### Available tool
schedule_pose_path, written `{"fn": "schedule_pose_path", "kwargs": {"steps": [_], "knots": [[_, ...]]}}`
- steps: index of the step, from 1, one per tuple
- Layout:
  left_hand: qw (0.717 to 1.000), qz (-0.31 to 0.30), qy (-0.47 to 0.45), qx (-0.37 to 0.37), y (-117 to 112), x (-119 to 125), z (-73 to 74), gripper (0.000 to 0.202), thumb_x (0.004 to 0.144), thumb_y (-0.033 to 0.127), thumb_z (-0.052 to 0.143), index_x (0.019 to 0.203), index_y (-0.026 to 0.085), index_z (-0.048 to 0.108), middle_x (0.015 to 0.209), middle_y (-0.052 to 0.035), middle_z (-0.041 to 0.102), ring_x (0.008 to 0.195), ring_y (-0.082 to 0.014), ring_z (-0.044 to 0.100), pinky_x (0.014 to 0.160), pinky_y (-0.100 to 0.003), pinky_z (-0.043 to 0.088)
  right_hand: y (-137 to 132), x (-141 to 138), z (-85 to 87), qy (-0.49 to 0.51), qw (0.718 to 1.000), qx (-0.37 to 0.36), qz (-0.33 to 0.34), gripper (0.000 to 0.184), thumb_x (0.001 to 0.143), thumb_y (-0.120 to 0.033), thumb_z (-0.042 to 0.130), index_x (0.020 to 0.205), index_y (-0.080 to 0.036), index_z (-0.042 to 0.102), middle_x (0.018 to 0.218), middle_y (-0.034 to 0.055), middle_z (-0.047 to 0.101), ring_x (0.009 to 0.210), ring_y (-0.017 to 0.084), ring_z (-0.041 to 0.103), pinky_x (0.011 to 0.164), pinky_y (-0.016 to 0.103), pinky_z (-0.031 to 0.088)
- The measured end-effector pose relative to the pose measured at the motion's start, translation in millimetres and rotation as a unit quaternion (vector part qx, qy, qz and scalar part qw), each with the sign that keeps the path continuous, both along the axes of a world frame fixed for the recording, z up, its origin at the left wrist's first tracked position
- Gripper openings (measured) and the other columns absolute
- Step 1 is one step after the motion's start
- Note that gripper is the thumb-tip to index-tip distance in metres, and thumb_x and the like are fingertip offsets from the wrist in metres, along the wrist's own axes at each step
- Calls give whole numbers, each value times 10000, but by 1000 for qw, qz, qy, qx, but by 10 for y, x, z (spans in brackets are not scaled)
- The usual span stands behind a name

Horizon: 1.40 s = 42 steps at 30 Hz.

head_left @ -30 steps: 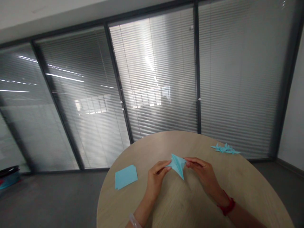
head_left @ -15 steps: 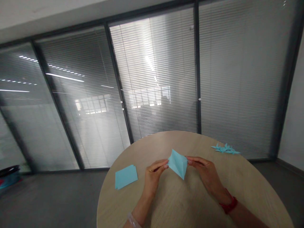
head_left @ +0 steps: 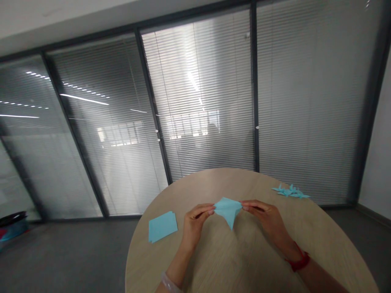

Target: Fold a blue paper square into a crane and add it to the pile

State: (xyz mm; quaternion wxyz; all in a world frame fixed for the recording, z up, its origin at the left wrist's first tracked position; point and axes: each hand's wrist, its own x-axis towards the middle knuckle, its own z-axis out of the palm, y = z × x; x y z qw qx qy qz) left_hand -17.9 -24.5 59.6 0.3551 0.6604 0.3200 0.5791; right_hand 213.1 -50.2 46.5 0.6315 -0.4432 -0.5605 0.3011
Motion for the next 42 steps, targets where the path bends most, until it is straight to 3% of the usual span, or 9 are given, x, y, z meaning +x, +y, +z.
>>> {"fn": "schedule_pose_path", "kwargs": {"steps": [8, 12, 21, 29, 35, 42], "knots": [[999, -6, -15, -41, 14, 18, -50, 110, 708, 255, 717, 790, 186, 743, 935, -62, 727, 872, -193, 661, 799, -282, 521, 11, -31, -20, 3, 1000, 1, 4, 217, 676, -411, 709, 771, -221, 755, 875, 64, 759, 841, 251, 694, 801, 352, 552], [998, -17, -27, -62, 26, 47, -95, 185, 635, 225, 765, 806, 184, 708, 1023, -64, 701, 828, -180, 656, 743, -270, 522, 9, -103, -53, 13, 999, -2, 48, 246, 671, -419, 725, 799, -210, 740, 948, 75, 745, 879, 241, 684, 806, 334, 546], [999, 9, -3, -35, -4, 94, -134, 129, 638, 245, 754, 725, 179, 685, 853, -42, 705, 819, -191, 639, 751, -273, 488, 45, -194, -180, 28, 994, 16, 103, 243, 665, -389, 758, 824, -212, 713, 1025, 72, 710, 909, 220, 668, 796, 303, 535], [997, 47, 61, 28, -29, 84, -128, 122, 700, 295, 707, 733, 177, 694, 783, -48, 699, 781, -198, 633, 722, -281, 482, 18, -211, -152, 4, 998, 18, 61, 214, 689, -411, 724, 733, -202, 705, 908, 60, 712, 867, 213, 652, 773, 287, 517], [995, 38, 83, 38, -69, 98, -114, 279, 710, 261, 716, 980, 203, 676, 872, -37, 709, 827, -196, 650, 792, -299, 497, -24, -226, -93, -7, 999, -12, 41, 281, 686, -460, 702, 771, -192, 680, 844, 50, 707, 764, 199, 646, 700, 279, 512], [988, 42, 132, 71, -107, 91, -89, 137, 782, 276, 655, 878, 206, 724, 865, -52, 725, 827, -201, 655, 767, -295, 500, -65, -272, -54, -21, 999, -9, 45, 298, 670, -453, 709, 804, -195, 643, 766, 16, 665, 709, 181, 627, 647, 255, 504]]}}
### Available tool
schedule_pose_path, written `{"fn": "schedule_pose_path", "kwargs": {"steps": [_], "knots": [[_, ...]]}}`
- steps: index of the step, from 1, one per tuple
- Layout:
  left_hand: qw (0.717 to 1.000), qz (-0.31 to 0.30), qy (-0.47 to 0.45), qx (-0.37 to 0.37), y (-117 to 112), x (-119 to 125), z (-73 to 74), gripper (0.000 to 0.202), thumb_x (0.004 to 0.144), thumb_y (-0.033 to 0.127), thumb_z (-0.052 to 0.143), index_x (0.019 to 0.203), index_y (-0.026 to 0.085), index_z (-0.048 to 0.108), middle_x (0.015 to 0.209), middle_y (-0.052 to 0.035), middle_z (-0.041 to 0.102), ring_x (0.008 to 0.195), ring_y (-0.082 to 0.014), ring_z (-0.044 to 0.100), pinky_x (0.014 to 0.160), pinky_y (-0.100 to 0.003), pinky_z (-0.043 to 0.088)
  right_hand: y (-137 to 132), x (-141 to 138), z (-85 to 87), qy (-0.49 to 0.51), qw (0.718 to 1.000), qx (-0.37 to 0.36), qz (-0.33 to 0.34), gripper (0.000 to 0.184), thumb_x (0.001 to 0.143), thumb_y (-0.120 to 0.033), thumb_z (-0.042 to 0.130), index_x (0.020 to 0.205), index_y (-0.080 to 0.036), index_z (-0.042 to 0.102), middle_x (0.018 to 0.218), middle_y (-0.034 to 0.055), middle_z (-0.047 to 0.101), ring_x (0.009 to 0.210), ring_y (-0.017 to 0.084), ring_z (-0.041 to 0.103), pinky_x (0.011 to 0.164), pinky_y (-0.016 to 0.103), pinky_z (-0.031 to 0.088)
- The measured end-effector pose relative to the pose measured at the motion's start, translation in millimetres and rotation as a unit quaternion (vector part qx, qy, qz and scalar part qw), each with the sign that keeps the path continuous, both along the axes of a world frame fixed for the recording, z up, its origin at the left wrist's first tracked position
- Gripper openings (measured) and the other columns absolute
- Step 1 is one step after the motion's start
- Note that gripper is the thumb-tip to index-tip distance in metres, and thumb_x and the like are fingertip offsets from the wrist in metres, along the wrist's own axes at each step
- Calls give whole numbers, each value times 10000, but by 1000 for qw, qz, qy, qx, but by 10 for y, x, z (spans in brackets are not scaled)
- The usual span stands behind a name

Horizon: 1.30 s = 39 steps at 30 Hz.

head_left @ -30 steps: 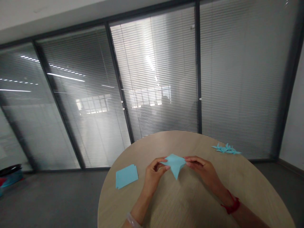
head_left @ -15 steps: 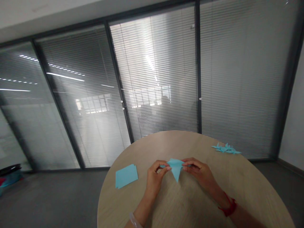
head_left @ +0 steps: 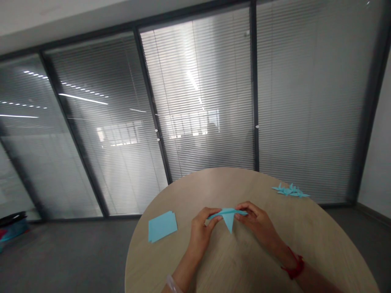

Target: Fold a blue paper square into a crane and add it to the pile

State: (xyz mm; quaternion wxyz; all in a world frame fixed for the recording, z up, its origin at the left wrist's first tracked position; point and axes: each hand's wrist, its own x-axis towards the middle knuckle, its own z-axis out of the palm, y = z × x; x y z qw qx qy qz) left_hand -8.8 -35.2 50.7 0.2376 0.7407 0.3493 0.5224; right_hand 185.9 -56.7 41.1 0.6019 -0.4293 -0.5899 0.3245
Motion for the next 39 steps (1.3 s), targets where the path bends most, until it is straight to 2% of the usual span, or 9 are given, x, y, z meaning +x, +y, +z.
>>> {"fn": "schedule_pose_path", "kwargs": {"steps": [8, 18, 23, 33, 39], "knots": [[1000, -2, 1, 1, 1, 5, -25, 144, 796, 295, 642, 859, 205, 735, 877, -60, 738, 834, -205, 668, 785, -302, 506, 10, 11, -51, 6, 1000, 8, 24, 278, 711, -447, 689, 813, -195, 633, 805, 15, 661, 788, 186, 637, 722, 258, 499], [1000, 6, 4, -12, -3, 9, -21, 172, 806, 324, 612, 859, 217, 736, 863, -58, 738, 830, -215, 666, 771, -314, 510, -20, 5, -35, -38, 999, 16, -1, 191, 745, -392, 672, 809, -212, 671, 839, 26, 702, 837, 210, 653, 784, 278, 508], [998, 11, -32, -52, 19, 10, -31, 210, 801, 333, 602, 896, 196, 730, 821, -59, 726, 720, -186, 652, 675, -275, 516, -10, 35, -55, -78, 996, 30, 18, 200, 743, -365, 672, 893, -238, 708, 939, 30, 720, 902, 220, 653, 853, 303, 497], [999, 7, -44, -23, 7, 9, -3, 222, 802, 345, 607, 885, 192, 745, 761, -58, 702, 633, -154, 602, 604, -250, 494, -3, 21, -31, -15, 1000, -18, 17, 225, 695, -406, 702, 825, -226, 739, 869, 39, 744, 837, 229, 674, 753, 297, 537], [997, 37, -69, -2, 41, -16, -9, 221, 814, 340, 595, 872, 185, 743, 749, -46, 694, 613, -142, 591, 615, -247, 491, 44, 69, -56, 23, 999, -37, -14, 230, 643, -408, 735, 741, -200, 720, 716, 30, 728, 686, 209, 665, 636, 288, 522]]}}
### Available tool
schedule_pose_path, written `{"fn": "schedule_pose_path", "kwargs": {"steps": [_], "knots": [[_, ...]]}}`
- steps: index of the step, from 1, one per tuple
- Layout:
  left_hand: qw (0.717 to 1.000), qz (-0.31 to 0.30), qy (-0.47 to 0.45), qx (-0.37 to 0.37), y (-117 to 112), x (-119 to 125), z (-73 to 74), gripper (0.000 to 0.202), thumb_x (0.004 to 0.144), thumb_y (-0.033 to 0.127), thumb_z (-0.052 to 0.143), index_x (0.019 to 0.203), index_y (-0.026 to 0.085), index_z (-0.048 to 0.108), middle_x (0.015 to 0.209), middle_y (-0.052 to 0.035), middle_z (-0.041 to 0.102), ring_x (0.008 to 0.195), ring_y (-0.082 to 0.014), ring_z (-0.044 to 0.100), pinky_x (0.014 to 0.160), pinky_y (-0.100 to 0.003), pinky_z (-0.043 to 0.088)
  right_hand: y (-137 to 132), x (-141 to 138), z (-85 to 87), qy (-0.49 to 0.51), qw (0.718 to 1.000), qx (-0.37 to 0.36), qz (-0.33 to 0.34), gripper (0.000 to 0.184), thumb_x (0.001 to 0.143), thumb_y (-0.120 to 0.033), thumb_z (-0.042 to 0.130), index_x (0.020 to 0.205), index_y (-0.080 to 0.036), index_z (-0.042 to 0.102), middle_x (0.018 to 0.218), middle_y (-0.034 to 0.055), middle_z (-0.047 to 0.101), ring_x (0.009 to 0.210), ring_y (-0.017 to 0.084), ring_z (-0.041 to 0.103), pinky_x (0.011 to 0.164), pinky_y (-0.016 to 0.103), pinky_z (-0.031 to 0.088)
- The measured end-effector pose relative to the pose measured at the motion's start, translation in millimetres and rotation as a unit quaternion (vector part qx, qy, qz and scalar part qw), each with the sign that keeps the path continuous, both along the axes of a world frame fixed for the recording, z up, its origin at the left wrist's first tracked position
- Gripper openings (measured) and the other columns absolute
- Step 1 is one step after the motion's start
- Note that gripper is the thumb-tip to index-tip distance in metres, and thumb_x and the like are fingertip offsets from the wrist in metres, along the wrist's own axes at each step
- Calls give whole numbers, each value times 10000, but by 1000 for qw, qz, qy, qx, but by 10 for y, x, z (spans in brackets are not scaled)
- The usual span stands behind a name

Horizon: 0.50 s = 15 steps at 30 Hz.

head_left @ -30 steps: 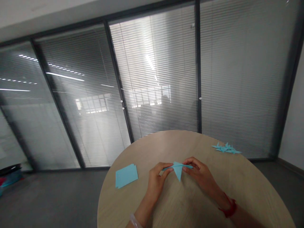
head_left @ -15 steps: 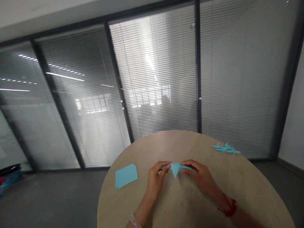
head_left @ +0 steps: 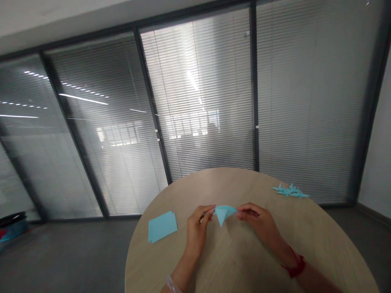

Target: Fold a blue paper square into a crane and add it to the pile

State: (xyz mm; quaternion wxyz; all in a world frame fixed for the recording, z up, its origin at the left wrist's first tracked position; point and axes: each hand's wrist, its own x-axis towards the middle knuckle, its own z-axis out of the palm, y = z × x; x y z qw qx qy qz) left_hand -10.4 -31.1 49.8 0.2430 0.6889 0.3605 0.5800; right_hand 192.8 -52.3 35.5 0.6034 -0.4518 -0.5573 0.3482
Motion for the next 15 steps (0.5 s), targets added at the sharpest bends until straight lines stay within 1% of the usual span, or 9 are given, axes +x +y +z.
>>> {"fn": "schedule_pose_path", "kwargs": {"steps": [3, 7, 10, 15], "knots": [[1000, 6, -7, 10, -9, -3, 13, 206, 814, 327, 598, 868, 190, 742, 751, -39, 696, 612, -140, 593, 610, -241, 491, 6, 9, 19, 26, 1000, -9, 4, 209, 618, -385, 751, 702, -200, 703, 677, 18, 716, 671, 203, 662, 633, 282, 515], [1000, 13, -4, 21, -27, 1, 20, 197, 817, 313, 595, 874, 197, 743, 762, -39, 699, 614, -141, 594, 607, -241, 493, -14, -2, 62, 47, 999, -27, 5, 192, 591, -353, 769, 682, -200, 697, 670, 9, 715, 671, 199, 661, 645, 281, 512], [999, 21, -4, 27, -29, 0, 11, 192, 824, 303, 589, 877, 198, 741, 759, -37, 697, 623, -144, 597, 616, -243, 493, -28, -6, 73, 57, 997, -45, 10, 185, 581, -335, 777, 673, -197, 695, 661, 6, 713, 651, 192, 655, 626, 276, 504], [999, 26, 0, 43, -28, -18, 8, 186, 827, 296, 591, 880, 198, 741, 777, -42, 704, 636, -151, 605, 626, -251, 497, -34, 0, 78, 86, 995, -45, 18, 201, 572, -337, 788, 671, -196, 686, 652, -3, 704, 637, 181, 643, 613, 269, 493]]}}
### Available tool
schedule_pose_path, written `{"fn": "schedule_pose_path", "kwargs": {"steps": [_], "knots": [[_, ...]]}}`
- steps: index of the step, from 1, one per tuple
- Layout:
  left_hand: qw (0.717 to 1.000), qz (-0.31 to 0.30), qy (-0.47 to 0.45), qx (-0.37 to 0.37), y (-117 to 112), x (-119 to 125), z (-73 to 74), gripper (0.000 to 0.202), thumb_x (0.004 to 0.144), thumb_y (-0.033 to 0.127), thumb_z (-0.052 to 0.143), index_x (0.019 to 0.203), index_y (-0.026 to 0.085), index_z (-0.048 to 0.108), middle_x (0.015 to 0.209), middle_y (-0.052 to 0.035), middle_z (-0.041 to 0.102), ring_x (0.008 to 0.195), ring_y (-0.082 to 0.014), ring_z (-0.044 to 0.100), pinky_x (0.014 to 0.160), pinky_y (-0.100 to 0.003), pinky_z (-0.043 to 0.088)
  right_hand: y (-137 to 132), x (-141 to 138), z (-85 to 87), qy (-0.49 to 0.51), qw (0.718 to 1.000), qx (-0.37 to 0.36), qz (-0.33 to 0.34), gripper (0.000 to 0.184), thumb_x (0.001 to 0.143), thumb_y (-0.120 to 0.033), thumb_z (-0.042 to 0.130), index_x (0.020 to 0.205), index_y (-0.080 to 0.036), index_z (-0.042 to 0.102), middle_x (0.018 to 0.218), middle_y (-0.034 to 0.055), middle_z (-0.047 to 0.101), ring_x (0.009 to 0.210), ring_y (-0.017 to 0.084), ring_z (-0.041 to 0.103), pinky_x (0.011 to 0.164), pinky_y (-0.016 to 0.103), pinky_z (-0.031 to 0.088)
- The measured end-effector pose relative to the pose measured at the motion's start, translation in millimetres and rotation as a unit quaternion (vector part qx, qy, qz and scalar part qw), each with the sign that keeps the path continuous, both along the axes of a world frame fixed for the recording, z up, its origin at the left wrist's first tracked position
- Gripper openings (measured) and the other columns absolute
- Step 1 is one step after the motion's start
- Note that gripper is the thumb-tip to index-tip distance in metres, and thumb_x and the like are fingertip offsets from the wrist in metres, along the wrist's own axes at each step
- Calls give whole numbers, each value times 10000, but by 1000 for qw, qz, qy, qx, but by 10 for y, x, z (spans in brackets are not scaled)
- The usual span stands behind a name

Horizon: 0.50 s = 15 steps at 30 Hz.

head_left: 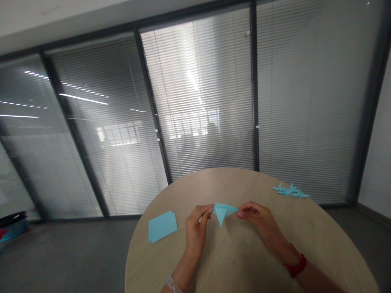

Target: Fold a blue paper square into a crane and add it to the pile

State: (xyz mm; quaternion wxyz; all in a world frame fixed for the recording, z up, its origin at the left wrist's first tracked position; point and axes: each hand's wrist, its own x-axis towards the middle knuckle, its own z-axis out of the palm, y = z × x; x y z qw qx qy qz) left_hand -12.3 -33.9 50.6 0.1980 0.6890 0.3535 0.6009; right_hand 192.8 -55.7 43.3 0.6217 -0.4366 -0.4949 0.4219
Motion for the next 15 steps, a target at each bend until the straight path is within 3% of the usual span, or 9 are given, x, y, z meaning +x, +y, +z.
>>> {"fn": "schedule_pose_path", "kwargs": {"steps": [15], "knots": [[997, 9, 31, 73, -2, -25, -18, 167, 857, 246, 573, 914, 210, 726, 830, -36, 711, 681, -145, 618, 640, -250, 498, 50, 22, -29, -13, 1000, 12, 1, 192, 604, -336, 772, 661, -183, 671, 659, 2, 691, 669, 170, 629, 645, 253, 475]]}}
